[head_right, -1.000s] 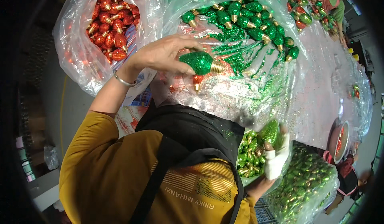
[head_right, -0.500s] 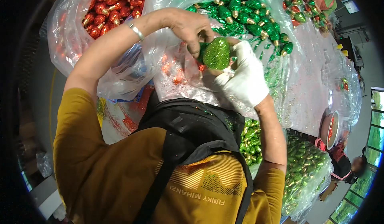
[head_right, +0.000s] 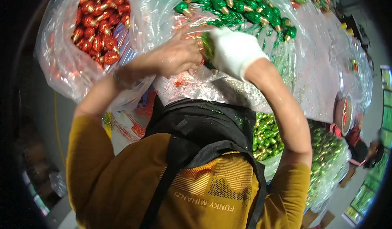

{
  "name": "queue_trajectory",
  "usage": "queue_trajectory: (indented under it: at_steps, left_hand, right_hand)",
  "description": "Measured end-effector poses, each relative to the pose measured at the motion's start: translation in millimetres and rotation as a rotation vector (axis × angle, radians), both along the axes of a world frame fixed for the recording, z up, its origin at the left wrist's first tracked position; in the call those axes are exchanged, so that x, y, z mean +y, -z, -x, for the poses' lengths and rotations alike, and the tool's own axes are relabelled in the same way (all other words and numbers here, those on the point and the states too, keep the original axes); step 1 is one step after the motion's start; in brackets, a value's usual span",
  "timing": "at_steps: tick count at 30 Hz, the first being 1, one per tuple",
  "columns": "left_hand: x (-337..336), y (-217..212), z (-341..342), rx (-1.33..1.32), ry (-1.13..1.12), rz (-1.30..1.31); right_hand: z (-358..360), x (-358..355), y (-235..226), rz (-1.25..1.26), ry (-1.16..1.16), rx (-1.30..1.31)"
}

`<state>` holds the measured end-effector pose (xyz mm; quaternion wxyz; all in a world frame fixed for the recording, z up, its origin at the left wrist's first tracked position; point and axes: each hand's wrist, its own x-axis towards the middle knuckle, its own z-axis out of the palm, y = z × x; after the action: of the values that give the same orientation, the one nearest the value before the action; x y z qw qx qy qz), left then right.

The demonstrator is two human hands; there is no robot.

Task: The person is sorting and packing red and green festive ornaments into plastic bags at a packaging station.

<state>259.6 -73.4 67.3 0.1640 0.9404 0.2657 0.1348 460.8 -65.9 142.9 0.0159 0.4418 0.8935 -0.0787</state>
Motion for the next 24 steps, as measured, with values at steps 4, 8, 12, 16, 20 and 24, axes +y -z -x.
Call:
queue_trajectory:
  at_steps: [4, 8, 12, 16, 20, 24]
  left_hand:
    - [-28.3, 10.7, -0.7, -0.052, -0.152, -0.218]
    - [-33.9, 12.0, -0.1, -0.376, -0.303, -0.217]
    - [-34.3, 21.9, 0.3, -0.529, -0.189, -0.064]
    - [-36.0, 12.2, 8.0, -0.461, -0.212, -0.139]
    - [-35.7, 13.7, 5.8, -0.452, -0.205, -0.043]
    - [-37.9, 20.0, 5.8, -0.468, -0.238, 0.027]
  right_hand:
    - [16.8, 15.9, -11.6, 0.133, -0.181, -0.141]
    - [16.3, 19.9, 13.5, 0.149, -0.412, -0.203]
    - [33.4, 37.0, 37.0, 0.272, -0.443, -0.356]
    - [17.5, 28.8, 37.1, 0.078, -0.370, -0.140]
    - [43.9, 31.9, 50.2, 0.584, -0.046, -0.373]
    - [47.4, 30.9, 49.7, 0.443, -0.427, -0.396]
